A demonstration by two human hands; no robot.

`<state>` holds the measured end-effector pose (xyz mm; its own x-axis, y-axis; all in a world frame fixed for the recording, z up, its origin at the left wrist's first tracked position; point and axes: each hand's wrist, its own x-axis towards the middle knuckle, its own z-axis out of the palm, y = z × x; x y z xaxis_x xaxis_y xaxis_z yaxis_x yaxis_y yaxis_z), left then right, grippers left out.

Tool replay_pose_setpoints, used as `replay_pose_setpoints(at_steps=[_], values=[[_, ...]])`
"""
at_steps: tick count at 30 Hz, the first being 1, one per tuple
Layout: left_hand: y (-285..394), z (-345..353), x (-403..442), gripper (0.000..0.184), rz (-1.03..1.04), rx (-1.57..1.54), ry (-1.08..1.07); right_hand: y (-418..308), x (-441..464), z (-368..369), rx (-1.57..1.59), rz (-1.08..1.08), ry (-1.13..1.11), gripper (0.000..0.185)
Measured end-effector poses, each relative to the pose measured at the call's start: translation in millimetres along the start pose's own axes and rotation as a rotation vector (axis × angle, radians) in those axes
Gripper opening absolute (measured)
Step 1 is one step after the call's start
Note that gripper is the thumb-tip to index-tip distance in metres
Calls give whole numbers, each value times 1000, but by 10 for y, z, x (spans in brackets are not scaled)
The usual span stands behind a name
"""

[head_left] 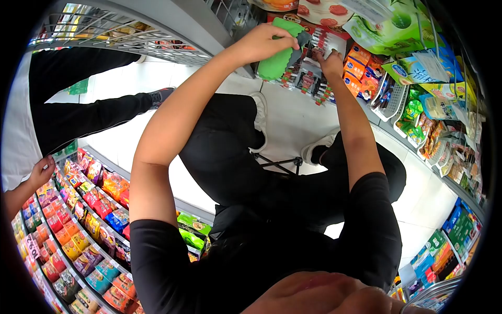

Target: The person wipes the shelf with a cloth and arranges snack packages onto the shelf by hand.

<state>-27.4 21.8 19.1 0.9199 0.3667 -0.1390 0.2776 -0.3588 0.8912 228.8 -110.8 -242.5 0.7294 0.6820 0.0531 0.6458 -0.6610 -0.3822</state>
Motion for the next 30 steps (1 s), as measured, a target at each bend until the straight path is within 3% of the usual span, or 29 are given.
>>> replay_pose_setpoints(at_steps=[3, 4, 6, 10, 13, 14, 18, 21, 24, 30], values=[[-16, -5, 0, 28, 1, -6, 5, -95, -151, -347, 96, -34, 73, 54], [4, -14, -5, 28, -3, -1, 9, -123, -198, -413, 76, -57, 129, 35], [17, -20, -17, 29, -8, 7, 16, -135, -292, -596, 115, -218, 56, 27], [-18, -21, -1, 29, 12, 34, 32, -77, -422, -623, 154, -595, 19, 20], [-83, -10, 28, 28, 64, 5, 80, -103, -542, -635, 133, -745, -59, 19], [-111, 2, 35, 28, 85, -16, 101, -105, -575, -665, 35, -765, -203, 25], [-115, -11, 27, 27, 114, -15, 102, -158, -703, -524, -85, -822, -421, 40], [-141, -27, 26, 27, 134, -15, 104, -254, -803, -430, -277, -689, -546, 53], [-152, -33, 35, 27, 131, 1, 100, -387, -854, -433, -366, -611, -575, 72], [-139, -24, 33, 29, 116, 50, 99, -474, -848, -357, -452, -523, -581, 88]])
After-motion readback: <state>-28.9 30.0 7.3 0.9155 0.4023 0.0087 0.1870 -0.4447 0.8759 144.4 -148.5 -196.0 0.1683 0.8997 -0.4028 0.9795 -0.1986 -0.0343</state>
